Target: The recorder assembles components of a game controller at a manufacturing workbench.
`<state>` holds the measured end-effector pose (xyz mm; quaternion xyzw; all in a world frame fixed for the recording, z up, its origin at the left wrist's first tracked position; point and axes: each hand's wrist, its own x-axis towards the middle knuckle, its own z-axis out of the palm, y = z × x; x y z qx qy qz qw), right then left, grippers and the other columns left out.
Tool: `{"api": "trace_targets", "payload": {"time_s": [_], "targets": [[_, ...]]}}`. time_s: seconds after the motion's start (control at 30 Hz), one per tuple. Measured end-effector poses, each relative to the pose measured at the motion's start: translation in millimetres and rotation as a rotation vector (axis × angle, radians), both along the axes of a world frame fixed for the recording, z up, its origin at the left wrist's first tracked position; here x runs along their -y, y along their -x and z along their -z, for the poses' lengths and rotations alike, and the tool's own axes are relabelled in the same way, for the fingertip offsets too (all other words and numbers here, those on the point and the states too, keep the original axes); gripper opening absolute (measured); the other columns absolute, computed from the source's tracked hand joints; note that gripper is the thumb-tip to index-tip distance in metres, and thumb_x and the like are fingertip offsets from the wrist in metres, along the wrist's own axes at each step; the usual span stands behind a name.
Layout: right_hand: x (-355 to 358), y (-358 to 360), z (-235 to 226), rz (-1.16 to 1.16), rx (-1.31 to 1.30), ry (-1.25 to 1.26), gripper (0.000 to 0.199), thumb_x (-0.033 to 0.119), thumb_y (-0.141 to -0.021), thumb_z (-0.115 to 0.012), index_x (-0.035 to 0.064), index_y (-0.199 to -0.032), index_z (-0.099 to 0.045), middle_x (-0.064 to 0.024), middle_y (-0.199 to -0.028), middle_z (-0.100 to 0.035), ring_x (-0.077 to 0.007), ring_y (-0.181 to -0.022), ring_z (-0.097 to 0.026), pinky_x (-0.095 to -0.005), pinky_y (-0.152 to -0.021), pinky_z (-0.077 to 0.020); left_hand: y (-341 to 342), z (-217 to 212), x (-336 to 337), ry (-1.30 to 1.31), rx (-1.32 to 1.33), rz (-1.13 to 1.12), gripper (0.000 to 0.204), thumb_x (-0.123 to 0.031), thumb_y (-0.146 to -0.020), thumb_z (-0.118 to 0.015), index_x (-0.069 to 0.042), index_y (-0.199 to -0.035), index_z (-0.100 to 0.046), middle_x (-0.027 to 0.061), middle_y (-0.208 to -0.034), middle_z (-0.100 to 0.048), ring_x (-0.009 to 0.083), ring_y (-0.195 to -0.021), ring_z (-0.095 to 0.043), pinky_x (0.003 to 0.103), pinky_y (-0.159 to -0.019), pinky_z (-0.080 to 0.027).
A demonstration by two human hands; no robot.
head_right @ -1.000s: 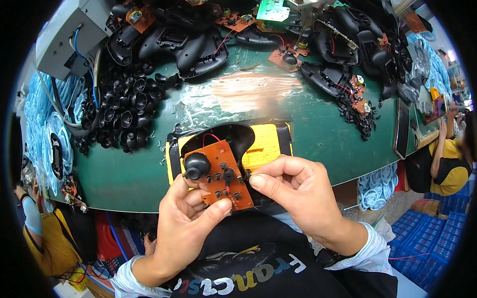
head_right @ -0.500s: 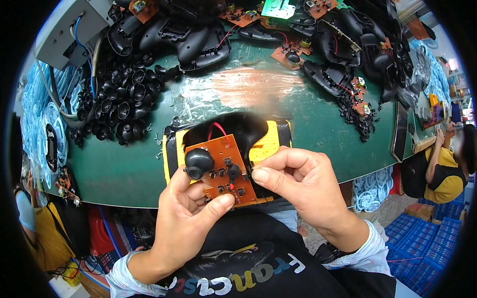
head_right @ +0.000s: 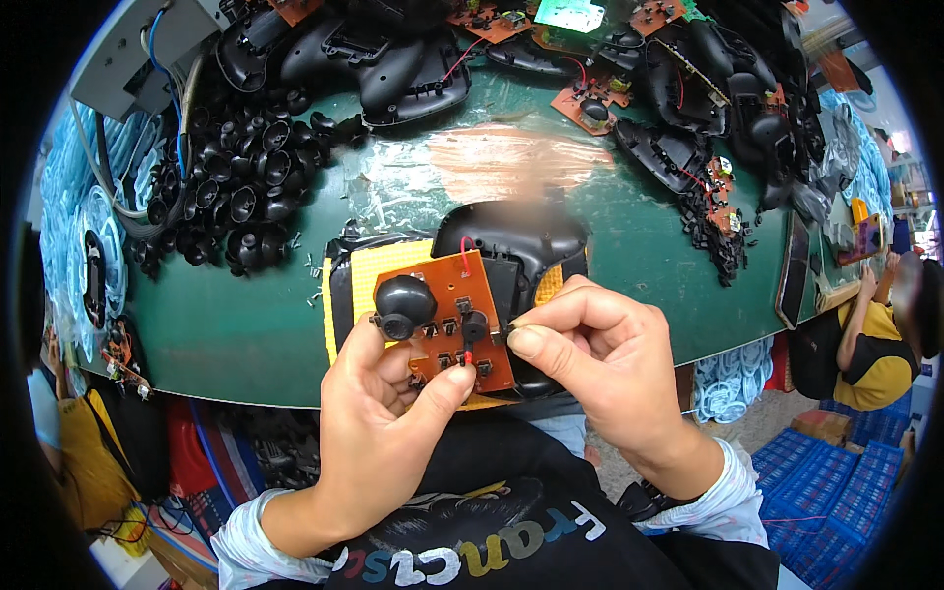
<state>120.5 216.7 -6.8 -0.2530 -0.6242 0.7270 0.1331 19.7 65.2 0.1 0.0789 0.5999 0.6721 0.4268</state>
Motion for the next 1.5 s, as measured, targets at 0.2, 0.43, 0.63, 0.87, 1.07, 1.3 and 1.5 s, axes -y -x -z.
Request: {"api": "trace_targets", "payload": {"time_s": [0.2, 0.43, 0.63, 0.87, 1.07, 1.3, 1.5], "targets": [[6, 3, 1, 0.08, -0.039, -0.035, 0.01, -0.001, -0.085, -0.071, -0.0056, -0.093, -0.068, -0.0041, -0.086, -0.059, -0.0074, -0.077, -0.054, -0.0207, -0.069, -0.0422, 2, 0, -7, 0.021, -0.164, -0.018, 0.035, 0.003, -0.086, -0.064, 0.005, -0.117, -0.048, 0.0205, -0.107, -0.067, 0.0242, -0.104, -0.067, 0.033, -0.087, -0.051], [10, 3, 6, 0.143, -0.064, 0.023, 0.016, 0.001, -0.08, -0.077, -0.0036, -0.092, -0.068, -0.0036, -0.085, -0.059, -0.0062, -0.074, -0.052, -0.0195, -0.065, -0.0401, 13, 5, -6, 0.023, -0.378, 0.076, 0.037, 0.001, -0.085, -0.066, 0.006, -0.117, -0.048, 0.0207, -0.105, -0.068, 0.0276, -0.1, -0.069, 0.034, -0.08, -0.053], [-46, 3, -22, -0.249, -0.127, -0.931, 0.077, 0.032, -0.058, -0.093, 0.0081, -0.124, -0.061, -0.009, -0.111, -0.06, -0.0161, -0.092, -0.056, -0.0242, -0.062, -0.0451, 70, -10, -2, 0.135, -0.22, 0.44, 0.042, 0.0, -0.081, -0.059, 0.004, -0.122, -0.054, 0.0088, -0.11, -0.062, 0.0147, -0.105, -0.059, 0.03, -0.091, -0.048], [-49, 34, -16, -0.589, -0.243, -1.02, 0.087, 0.028, -0.065, -0.088, 0.0003, -0.137, -0.048, -0.0211, -0.136, -0.052, -0.0376, -0.122, -0.053, -0.0419, -0.1, -0.0464, 80, -3, -9, 0.05, -0.342, 0.656, 0.033, -0.004, -0.075, -0.059, 0.003, -0.107, -0.058, 0.0052, -0.098, -0.058, 0.0122, -0.096, -0.053, 0.028, -0.087, -0.044], [-37, 33, -3, -0.436, -0.337, -1.046, 0.07, 0.024, -0.063, -0.09, -0.0011, -0.121, -0.059, -0.0166, -0.119, -0.065, -0.0346, -0.108, -0.064, -0.0447, -0.096, -0.0488, 80, 1, -10, 0.001, -0.216, 0.622, 0.032, -0.014, -0.079, -0.06, 0.005, -0.104, -0.056, 0.0089, -0.082, -0.06, 0.0142, -0.072, -0.056, 0.03, -0.063, -0.048], [-69, 44, -20, -0.571, -0.312, -0.628, 0.044, 0.006, -0.074, -0.082, -0.0022, -0.114, -0.065, -0.0173, -0.118, -0.066, -0.0249, -0.108, -0.065, -0.0369, -0.09, -0.0525, 94, -29, -17, -0.002, -0.387, 0.779, 0.039, -0.007, -0.078, -0.067, 0.005, -0.113, -0.056, 0.0051, -0.091, -0.061, 0.0102, -0.083, -0.055, 0.027, -0.074, -0.047], [-56, 25, 1, -0.213, -0.306, -0.079, 0.036, -0.006, -0.09, -0.062, -0.0071, -0.125, -0.052, -0.0167, -0.123, -0.057, -0.0228, -0.106, -0.065, -0.0304, -0.077, -0.0615, 72, -5, 13, 0.03, -0.808, 0.357, 0.079, -0.026, -0.071, -0.088, 0.007, -0.131, -0.049, 0.0204, -0.124, -0.06, 0.027, -0.111, -0.062, 0.035, -0.096, -0.048]]}}
